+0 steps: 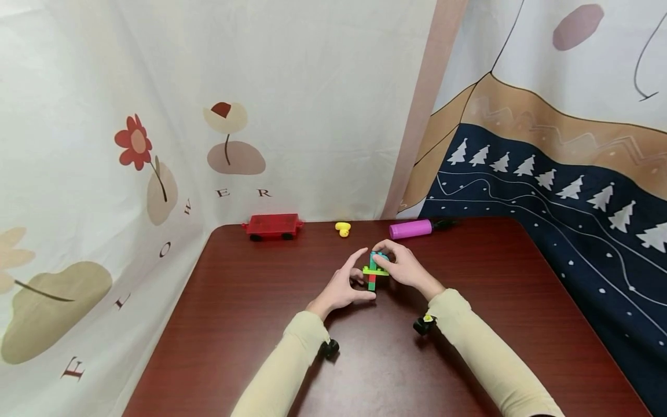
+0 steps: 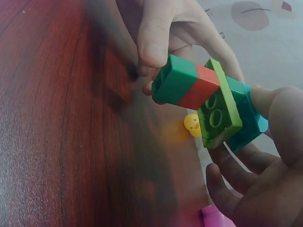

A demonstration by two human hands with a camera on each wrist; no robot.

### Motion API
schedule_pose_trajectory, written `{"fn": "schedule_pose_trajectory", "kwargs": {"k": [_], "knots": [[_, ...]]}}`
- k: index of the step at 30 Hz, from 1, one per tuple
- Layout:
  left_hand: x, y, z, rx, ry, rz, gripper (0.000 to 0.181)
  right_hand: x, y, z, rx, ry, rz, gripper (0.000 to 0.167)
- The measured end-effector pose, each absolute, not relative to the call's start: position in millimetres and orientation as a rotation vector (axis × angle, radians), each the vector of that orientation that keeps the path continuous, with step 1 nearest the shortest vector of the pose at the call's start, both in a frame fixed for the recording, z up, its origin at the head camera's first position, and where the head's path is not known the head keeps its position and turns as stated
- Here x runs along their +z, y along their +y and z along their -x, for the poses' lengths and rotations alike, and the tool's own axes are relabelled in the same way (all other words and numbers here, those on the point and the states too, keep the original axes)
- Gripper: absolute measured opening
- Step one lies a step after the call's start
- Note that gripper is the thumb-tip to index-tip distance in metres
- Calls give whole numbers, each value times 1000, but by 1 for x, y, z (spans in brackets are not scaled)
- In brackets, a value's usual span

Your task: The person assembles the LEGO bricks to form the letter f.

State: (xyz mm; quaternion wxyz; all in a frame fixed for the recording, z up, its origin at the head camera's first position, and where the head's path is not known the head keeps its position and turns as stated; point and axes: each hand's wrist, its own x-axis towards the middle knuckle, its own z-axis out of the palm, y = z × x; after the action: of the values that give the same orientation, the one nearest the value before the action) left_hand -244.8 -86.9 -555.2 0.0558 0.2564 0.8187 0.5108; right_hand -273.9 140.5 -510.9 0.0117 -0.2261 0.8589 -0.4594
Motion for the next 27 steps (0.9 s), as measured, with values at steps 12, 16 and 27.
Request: {"fn": "schedule_pose_trajectory", "kwargs": {"k": [12,16,27], "knots": [[-554,-86,246,1538,2539,-804,101,-519,135,276,-1410,2605,687,33],[-555,-87,247,1532,2549,-791,100,-522,135,277,-1405,2612,687,31],[-552,-90,247,1494,2578,-751,92,-531,138,278,-1398,2599,646,30]]}}
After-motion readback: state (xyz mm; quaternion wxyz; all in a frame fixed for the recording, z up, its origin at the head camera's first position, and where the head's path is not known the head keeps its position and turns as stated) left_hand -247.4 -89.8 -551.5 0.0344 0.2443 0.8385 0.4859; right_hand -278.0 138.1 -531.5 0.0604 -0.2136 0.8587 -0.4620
